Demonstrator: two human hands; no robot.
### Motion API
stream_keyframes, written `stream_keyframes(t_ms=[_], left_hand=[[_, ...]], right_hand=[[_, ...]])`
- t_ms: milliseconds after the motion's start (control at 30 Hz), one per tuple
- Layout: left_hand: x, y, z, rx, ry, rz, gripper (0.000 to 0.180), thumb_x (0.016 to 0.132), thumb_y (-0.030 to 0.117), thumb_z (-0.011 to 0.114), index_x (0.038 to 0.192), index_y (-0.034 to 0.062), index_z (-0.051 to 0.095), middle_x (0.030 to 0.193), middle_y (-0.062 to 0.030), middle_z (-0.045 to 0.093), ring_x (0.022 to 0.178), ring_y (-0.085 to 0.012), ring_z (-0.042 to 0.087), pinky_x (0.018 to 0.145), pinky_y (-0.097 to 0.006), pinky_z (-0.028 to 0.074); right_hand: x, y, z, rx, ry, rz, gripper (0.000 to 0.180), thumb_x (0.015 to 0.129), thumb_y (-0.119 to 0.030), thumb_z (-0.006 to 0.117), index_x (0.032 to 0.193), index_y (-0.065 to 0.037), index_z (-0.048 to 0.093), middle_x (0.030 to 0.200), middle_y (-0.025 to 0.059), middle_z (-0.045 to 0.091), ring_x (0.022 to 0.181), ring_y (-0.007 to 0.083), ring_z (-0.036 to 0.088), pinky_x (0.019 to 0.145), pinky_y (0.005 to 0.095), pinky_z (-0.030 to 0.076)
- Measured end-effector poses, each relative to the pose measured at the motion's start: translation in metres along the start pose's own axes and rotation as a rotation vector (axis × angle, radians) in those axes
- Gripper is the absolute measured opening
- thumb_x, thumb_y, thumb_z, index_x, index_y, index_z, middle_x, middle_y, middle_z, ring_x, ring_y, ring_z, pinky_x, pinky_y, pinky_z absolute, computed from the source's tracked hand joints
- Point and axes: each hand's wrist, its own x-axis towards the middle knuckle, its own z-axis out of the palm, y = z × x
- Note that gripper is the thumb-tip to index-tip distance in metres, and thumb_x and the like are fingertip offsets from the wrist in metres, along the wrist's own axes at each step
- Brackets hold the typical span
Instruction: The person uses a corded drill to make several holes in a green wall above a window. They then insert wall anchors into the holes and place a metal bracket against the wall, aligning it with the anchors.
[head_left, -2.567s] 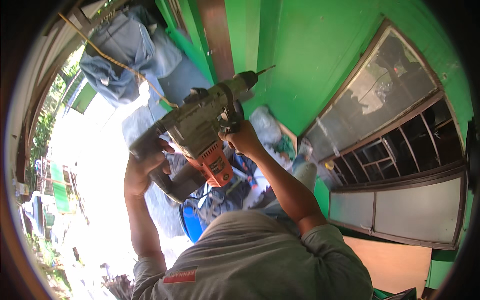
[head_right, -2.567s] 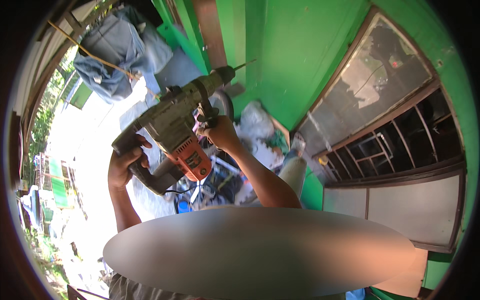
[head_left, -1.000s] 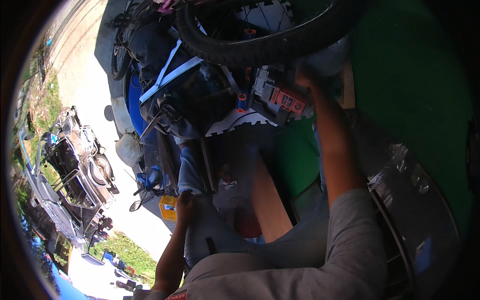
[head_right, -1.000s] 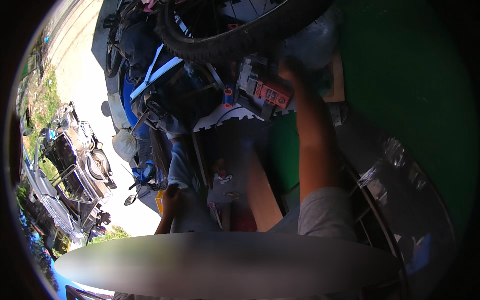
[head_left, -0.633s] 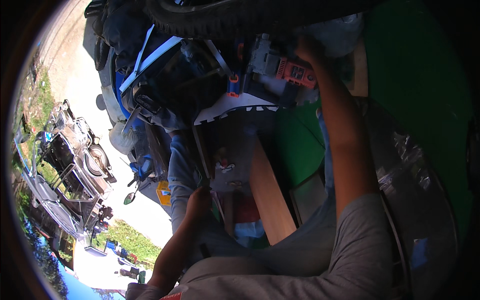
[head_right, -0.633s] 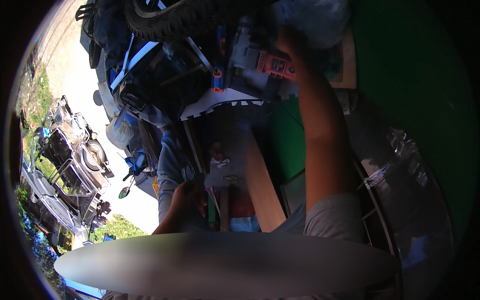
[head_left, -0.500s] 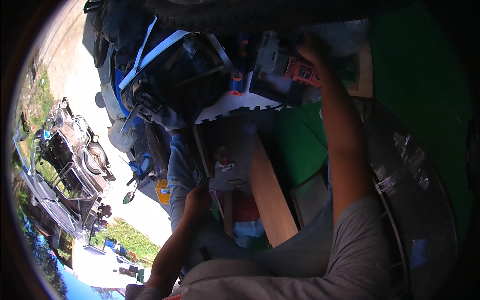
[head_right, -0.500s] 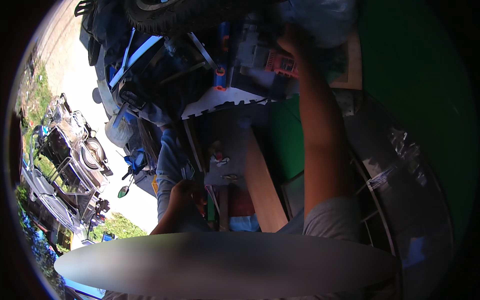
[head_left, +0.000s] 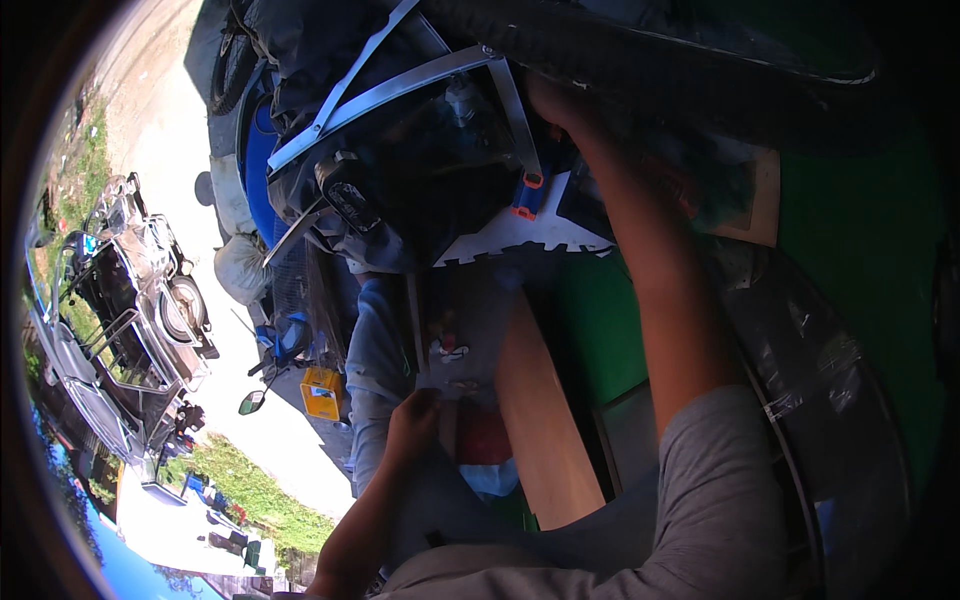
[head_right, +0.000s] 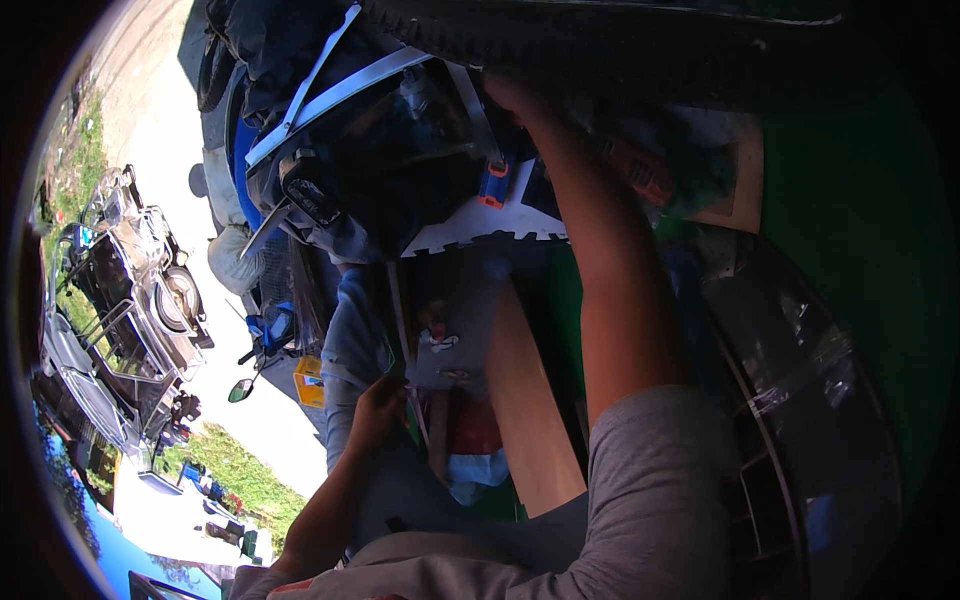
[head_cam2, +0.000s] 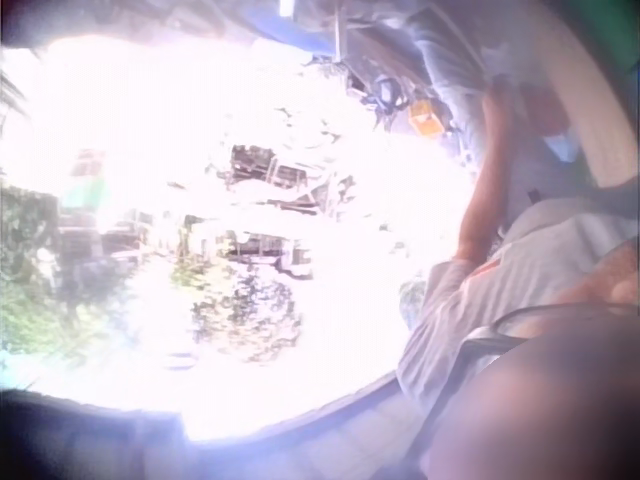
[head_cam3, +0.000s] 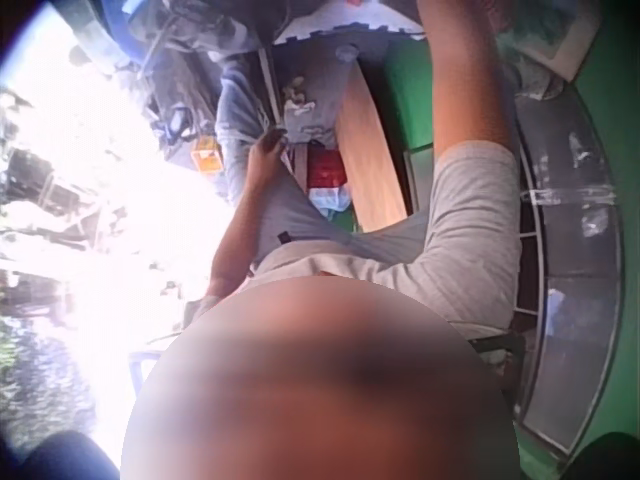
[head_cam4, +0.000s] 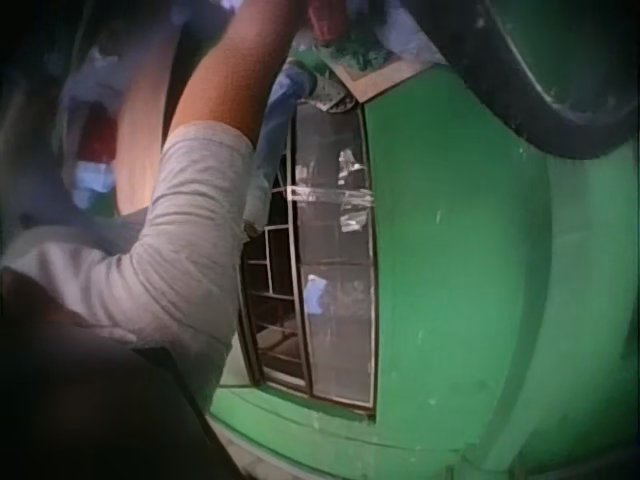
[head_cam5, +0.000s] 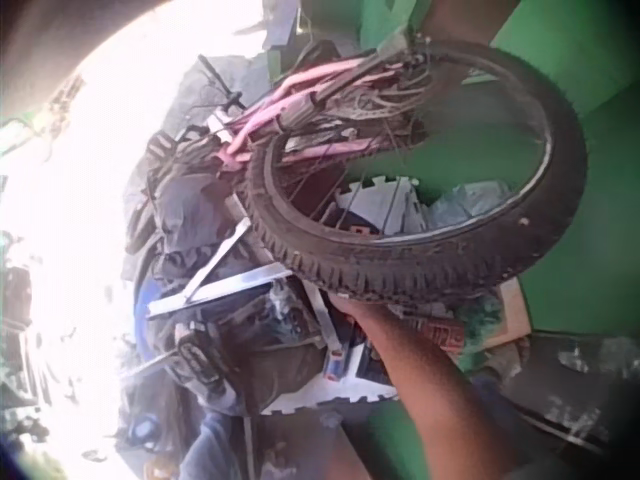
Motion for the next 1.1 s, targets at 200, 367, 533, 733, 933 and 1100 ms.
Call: stream_keyframes(t_ms=[200,367,533,733,933,1100], left_hand=[[-0.005,0.016,-0.009,-0.121,-0.049,0.091,0.031,0.098,0.013,0.063,0.125,-0.0033,0.066,0.109,-0.0115,0.073,0.105,-0.0220,0.069,0.096,-0.034,0.051],[-0.007,0.021,-0.011,-0.211,-0.063,0.020,0.027,0.097,0.015,0.063,0.119,-0.0011,0.068,0.111,-0.0132,0.074,0.106,-0.0208,0.070,0.097,-0.034,0.051],[-0.004,0.028,-0.008,-0.204,-0.063,0.048,0.028,0.098,0.014,0.062,0.120,-0.0024,0.067,0.111,-0.0129,0.073,0.107,-0.0194,0.068,0.097,-0.034,0.051],[-0.004,0.041,-0.001,-0.298,-0.075,0.020,0.026,0.099,0.012,0.062,0.120,-0.0026,0.065,0.105,-0.0091,0.070,0.101,-0.0180,0.066,0.092,-0.032,0.049],[0.000,0.052,0.002,-0.286,-0.086,-0.024,0.031,0.099,0.013,0.061,0.124,-0.0046,0.066,0.114,-0.0140,0.072,0.109,-0.0209,0.068,0.098,-0.033,0.051],[0.004,0.054,0.002,-0.303,-0.101,-0.021,0.029,0.099,0.012,0.061,0.124,-0.0043,0.065,0.112,-0.0124,0.071,0.107,-0.0201,0.067,0.097,-0.033,0.050]], right_hand=[[0.034,0.000,0.018,-0.113,0.025,-0.070,0.041,0.099,-0.025,0.056,0.137,-0.010,0.063,0.121,0.0189,0.072,0.113,0.0370,0.069,0.106,0.0515,0.048],[0.046,0.003,0.014,-0.158,0.006,-0.110,0.041,0.100,-0.026,0.056,0.137,-0.010,0.063,0.122,0.0190,0.071,0.114,0.0369,0.068,0.106,0.0514,0.048],[0.063,-0.002,0.011,-0.186,-0.003,-0.155,0.042,0.100,-0.026,0.056,0.138,-0.010,0.062,0.122,0.0191,0.071,0.114,0.0369,0.068,0.106,0.0512,0.048],[0.070,-0.006,0.014,-0.188,-0.015,-0.196,0.042,0.100,-0.028,0.056,0.138,-0.011,0.062,0.123,0.0192,0.071,0.116,0.0369,0.067,0.107,0.0511,0.047],[0.060,-0.005,0.018,-0.189,-0.022,-0.221,0.043,0.101,-0.029,0.056,0.139,-0.011,0.061,0.124,0.0193,0.070,0.117,0.0369,0.066,0.107,0.0510,0.047],[0.051,-0.002,0.016,-0.182,-0.018,-0.239,0.043,0.101,-0.030,0.056,0.139,-0.011,0.061,0.124,0.0193,0.070,0.118,0.0369,0.066,0.108,0.0509,0.047]])
